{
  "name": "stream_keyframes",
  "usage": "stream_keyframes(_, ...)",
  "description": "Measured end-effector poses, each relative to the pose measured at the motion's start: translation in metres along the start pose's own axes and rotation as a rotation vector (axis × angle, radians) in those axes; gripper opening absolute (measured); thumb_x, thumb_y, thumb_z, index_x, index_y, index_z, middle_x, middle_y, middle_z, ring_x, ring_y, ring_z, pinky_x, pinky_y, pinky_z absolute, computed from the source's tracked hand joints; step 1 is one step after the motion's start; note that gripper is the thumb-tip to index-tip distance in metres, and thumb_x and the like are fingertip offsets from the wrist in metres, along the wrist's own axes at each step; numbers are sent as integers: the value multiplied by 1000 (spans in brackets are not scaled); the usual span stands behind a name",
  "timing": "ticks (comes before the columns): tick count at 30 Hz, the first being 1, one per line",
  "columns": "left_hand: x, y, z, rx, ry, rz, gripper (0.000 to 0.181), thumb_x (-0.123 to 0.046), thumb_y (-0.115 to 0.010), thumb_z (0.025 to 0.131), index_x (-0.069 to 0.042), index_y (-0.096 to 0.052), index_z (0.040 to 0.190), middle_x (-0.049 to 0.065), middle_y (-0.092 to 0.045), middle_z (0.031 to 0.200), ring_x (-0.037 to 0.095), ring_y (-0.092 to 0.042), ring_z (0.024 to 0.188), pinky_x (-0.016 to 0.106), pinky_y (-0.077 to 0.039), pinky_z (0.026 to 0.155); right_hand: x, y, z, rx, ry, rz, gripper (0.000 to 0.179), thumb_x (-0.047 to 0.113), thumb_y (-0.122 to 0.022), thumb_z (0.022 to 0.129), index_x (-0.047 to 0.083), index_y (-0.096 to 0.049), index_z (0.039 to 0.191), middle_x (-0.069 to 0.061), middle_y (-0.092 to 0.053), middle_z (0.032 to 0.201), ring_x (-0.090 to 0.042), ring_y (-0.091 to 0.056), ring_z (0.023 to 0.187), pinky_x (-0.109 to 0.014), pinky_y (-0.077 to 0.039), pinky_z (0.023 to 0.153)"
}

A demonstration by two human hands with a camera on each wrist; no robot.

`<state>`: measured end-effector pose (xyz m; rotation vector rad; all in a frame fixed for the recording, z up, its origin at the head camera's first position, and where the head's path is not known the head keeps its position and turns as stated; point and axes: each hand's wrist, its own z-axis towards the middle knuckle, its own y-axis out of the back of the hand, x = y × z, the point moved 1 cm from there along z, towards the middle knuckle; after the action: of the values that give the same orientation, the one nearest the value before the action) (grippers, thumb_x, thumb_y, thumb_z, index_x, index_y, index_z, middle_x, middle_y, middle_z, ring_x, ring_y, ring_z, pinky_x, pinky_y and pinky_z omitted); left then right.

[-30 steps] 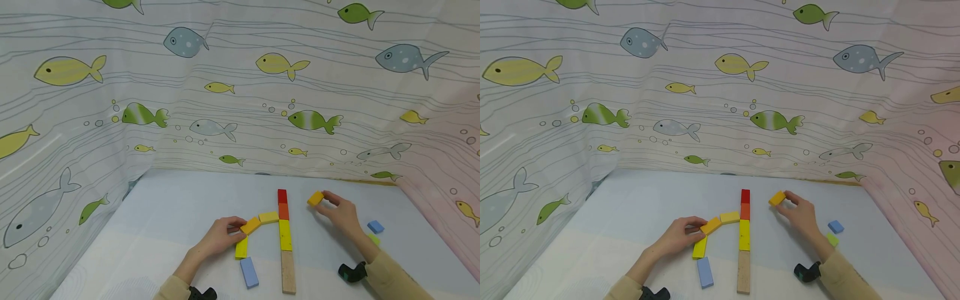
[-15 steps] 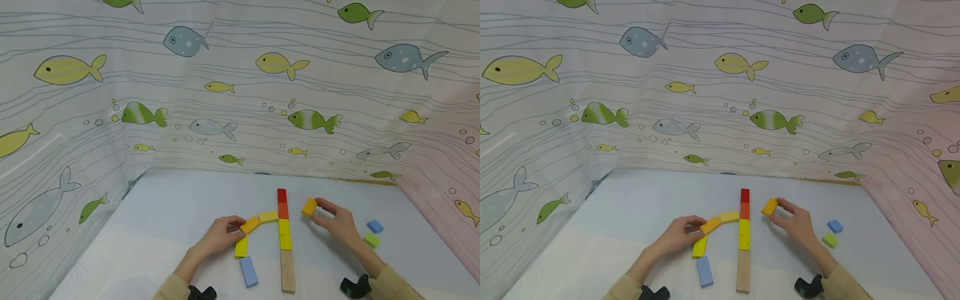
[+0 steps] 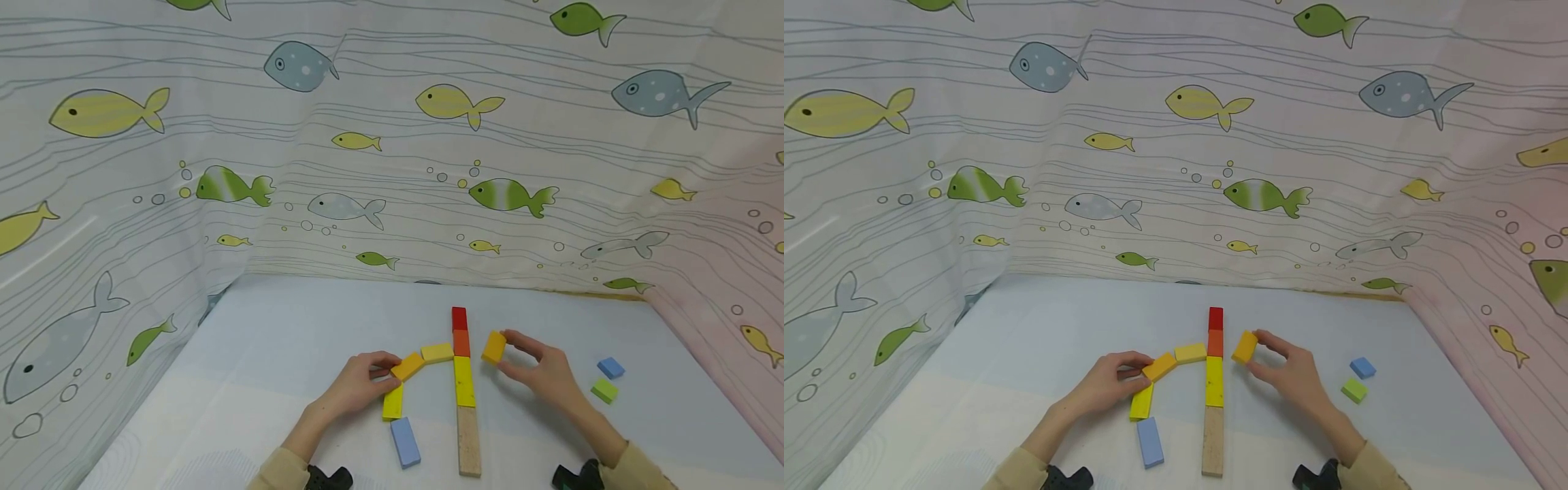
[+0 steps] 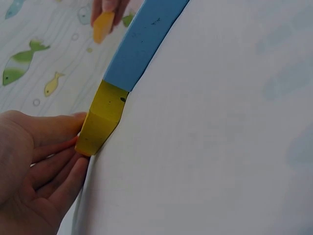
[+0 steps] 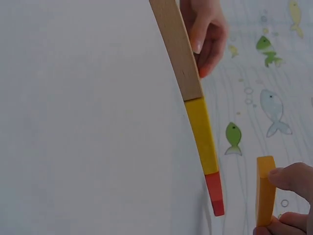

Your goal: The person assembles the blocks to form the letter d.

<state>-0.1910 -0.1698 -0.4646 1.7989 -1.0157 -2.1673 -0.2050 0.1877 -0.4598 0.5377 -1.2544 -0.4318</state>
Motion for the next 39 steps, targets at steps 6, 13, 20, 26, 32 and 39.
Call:
stream_keyframes(6,1,0,1,1,-2,-3,34,-20,-69,95,-7,-65,126,8,-66,127,24,-64,118,34,-53,101,11,-7,-6,50,63,15,61,38,-80,85,18,-60,139,-3,-64,136,-30,-57,127,-63,-41,108)
stream_keyframes(13,0,-1,2,-4,-5,6,34,-20,-70,95,-7,-66,126,8,-66,127,25,-64,117,35,-54,100,21,-10,-11,102,104,32,58,38,-82,82,25,-63,136,4,-65,134,-27,-58,127,-63,-43,106)
stream_keyframes(20,0,0,1,-7,1,3,34,-20,-70,95,-7,-66,126,9,-66,127,26,-64,117,36,-54,100,31,-14,-17,236,189,78,57,37,-80,84,25,-61,136,9,-64,135,-17,-59,125,-66,-42,105)
stream_keyframes(26,-1,-1,0,-5,9,10,34,-19,-70,95,-6,-65,126,9,-66,127,27,-64,118,37,-54,100,49,-22,-29,378,300,60,57,36,-80,85,26,-61,137,14,-64,133,-10,-59,124,-51,-51,102)
stream_keyframes(32,-2,-2,0,-5,19,12,34,-20,-70,94,-7,-66,126,9,-66,128,26,-64,118,36,-54,100,59,-33,-39,524,336,58,58,38,-78,86,24,-60,139,17,-63,133,-8,-59,123,-30,-49,105)
stream_keyframes(39,-3,-1,0,-6,17,16,34,-20,-70,94,-7,-66,126,9,-66,128,26,-64,118,37,-54,100,65,-40,-46,655,359,98,53,37,-75,89,25,-60,139,16,-63,133,-10,-61,118,-27,-49,103)
